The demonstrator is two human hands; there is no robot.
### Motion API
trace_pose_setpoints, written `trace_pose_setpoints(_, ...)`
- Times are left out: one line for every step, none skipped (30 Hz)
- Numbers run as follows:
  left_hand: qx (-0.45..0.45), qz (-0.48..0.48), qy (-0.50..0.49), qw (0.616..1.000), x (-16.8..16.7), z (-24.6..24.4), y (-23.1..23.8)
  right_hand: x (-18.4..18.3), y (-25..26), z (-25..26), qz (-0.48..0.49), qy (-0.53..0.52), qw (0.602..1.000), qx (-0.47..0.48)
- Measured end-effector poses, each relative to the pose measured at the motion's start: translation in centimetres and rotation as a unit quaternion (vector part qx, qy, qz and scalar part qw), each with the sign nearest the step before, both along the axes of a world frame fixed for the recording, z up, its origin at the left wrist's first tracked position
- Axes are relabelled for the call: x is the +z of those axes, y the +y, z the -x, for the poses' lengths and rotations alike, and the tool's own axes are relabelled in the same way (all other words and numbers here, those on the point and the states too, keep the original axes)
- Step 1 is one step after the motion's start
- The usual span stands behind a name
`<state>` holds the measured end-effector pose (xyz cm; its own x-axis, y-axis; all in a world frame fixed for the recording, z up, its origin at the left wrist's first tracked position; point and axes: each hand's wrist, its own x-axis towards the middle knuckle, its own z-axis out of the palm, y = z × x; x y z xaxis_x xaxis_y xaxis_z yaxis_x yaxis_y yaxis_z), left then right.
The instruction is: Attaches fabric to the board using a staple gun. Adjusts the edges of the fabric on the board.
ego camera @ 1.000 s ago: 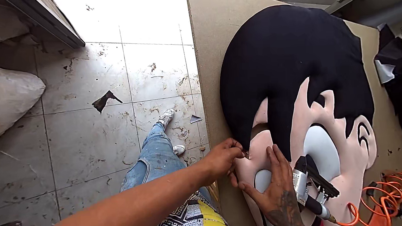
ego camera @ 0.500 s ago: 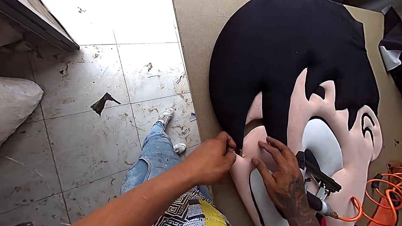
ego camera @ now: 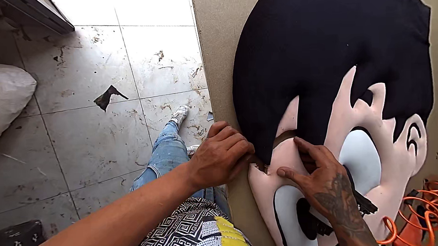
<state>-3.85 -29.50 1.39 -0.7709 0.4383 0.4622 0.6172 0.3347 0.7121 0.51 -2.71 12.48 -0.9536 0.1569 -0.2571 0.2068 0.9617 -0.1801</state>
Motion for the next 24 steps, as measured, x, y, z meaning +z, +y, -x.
trace_pose_setpoints(0.009,-0.009,0.009,1.0,-0.6,-0.1,0.3,-0.1,0.0,0.1,-0.008,0.001,1.0,0.004)
trace_pose_setpoints(0.016,-0.02,0.012,1.0,-1.0,-0.3,0.6,-0.2,0.0,0.2,-0.017,0.002,1.0,0.009)
trace_pose_setpoints(0.021,-0.029,0.015,0.999,-1.2,-0.4,0.7,-0.4,0.0,0.3,-0.024,0.003,1.0,0.013)
trace_pose_setpoints(0.024,-0.035,0.018,0.999,-1.4,-0.4,0.7,-0.5,-0.1,0.5,-0.031,0.003,0.999,0.017)
trace_pose_setpoints(0.025,-0.04,0.021,0.999,-1.5,-0.3,0.7,-0.7,-0.1,0.7,-0.037,0.003,0.999,0.021)
trace_pose_setpoints(0.024,-0.043,0.023,0.999,-1.6,-0.3,0.7,-0.8,-0.2,0.8,-0.042,0.005,0.999,0.025)
trace_pose_setpoints(0.025,-0.047,0.024,0.998,-1.7,-0.3,0.7,-0.9,-0.3,0.9,-0.046,0.007,0.998,0.029)
trace_pose_setpoints(0.027,-0.05,0.024,0.998,-1.9,-0.3,0.7,-1.0,-0.5,1.0,-0.051,0.005,0.998,0.032)
trace_pose_setpoints(0.028,-0.053,0.024,0.998,-1.9,-0.3,0.8,-1.0,-0.6,1.0,-0.055,0.003,0.998,0.035)
trace_pose_setpoints(0.03,-0.057,0.024,0.998,-2.0,-0.3,0.8,-1.1,-0.6,1.1,-0.059,0.001,0.998,0.034)
trace_pose_setpoints(0.032,-0.06,0.022,0.997,-2.1,-0.4,0.9,-1.1,-0.7,1.1,-0.061,0.004,0.997,0.035)
trace_pose_setpoints(0.034,-0.063,0.022,0.997,-2.1,-0.4,0.9,-1.2,-0.7,1.1,-0.064,0.007,0.997,0.036)
trace_pose_setpoints(0.036,-0.068,0.021,0.997,-2.1,-0.4,1.0,-1.2,-0.8,1.1,-0.066,0.008,0.997,0.035)
trace_pose_setpoints(0.038,-0.071,0.021,0.997,-2.2,-0.4,1.1,-1.2,-0.9,1.1,-0.069,0.009,0.997,0.033)
trace_pose_setpoints(0.04,-0.074,0.022,0.996,-2.2,-0.4,1.1,-1.3,-0.9,1.2,-0.071,0.009,0.997,0.032)
trace_pose_setpoints(0.041,-0.077,0.022,0.996,-2.3,-0.4,1.2,-1.3,-1.0,1.1,-0.073,0.01,0.997,0.031)
trace_pose_setpoints(0.041,-0.078,0.022,0.996,-2.3,-0.5,1.2,-1.3,-1.1,1.1,-0.075,0.012,0.997,0.03)
trace_pose_setpoints(0.042,-0.078,0.02,0.996,-2.2,-0.4,1.2,-1.3,-1.2,1.1,-0.077,0.013,0.997,0.029)
trace_pose_setpoints(0.042,-0.078,0.02,0.996,-2.2,-0.5,1.2,-1.3,-1.2,1.1,-0.079,0.012,0.996,0.029)
trace_pose_setpoints(0.043,-0.079,0.018,0.996,-2.2,-0.5,1.2,-1.3,-1.2,1.1,-0.079,0.014,0.996,0.031)
trace_pose_setpoints(0.043,-0.079,0.017,0.996,-2.2,-0.5,1.2,-1.3,-1.3,1.1,-0.081,0.015,0.996,0.034)
trace_pose_setpoints(0.043,-0.08,0.016,0.996,-2.2,-0.5,1.2,-1.4,-1.3,1.1,-0.082,0.017,0.996,0.035)
trace_pose_setpoints(0.043,-0.081,0.015,0.996,-2.2,-0.5,1.3,-1.4,-1.4,1.1,-0.083,0.018,0.996,0.036)
trace_pose_setpoints(0.044,-0.081,0.014,0.996,-2.2,-0.5,1.3,-1.3,-1.5,1.1,-0.084,0.017,0.996,0.035)
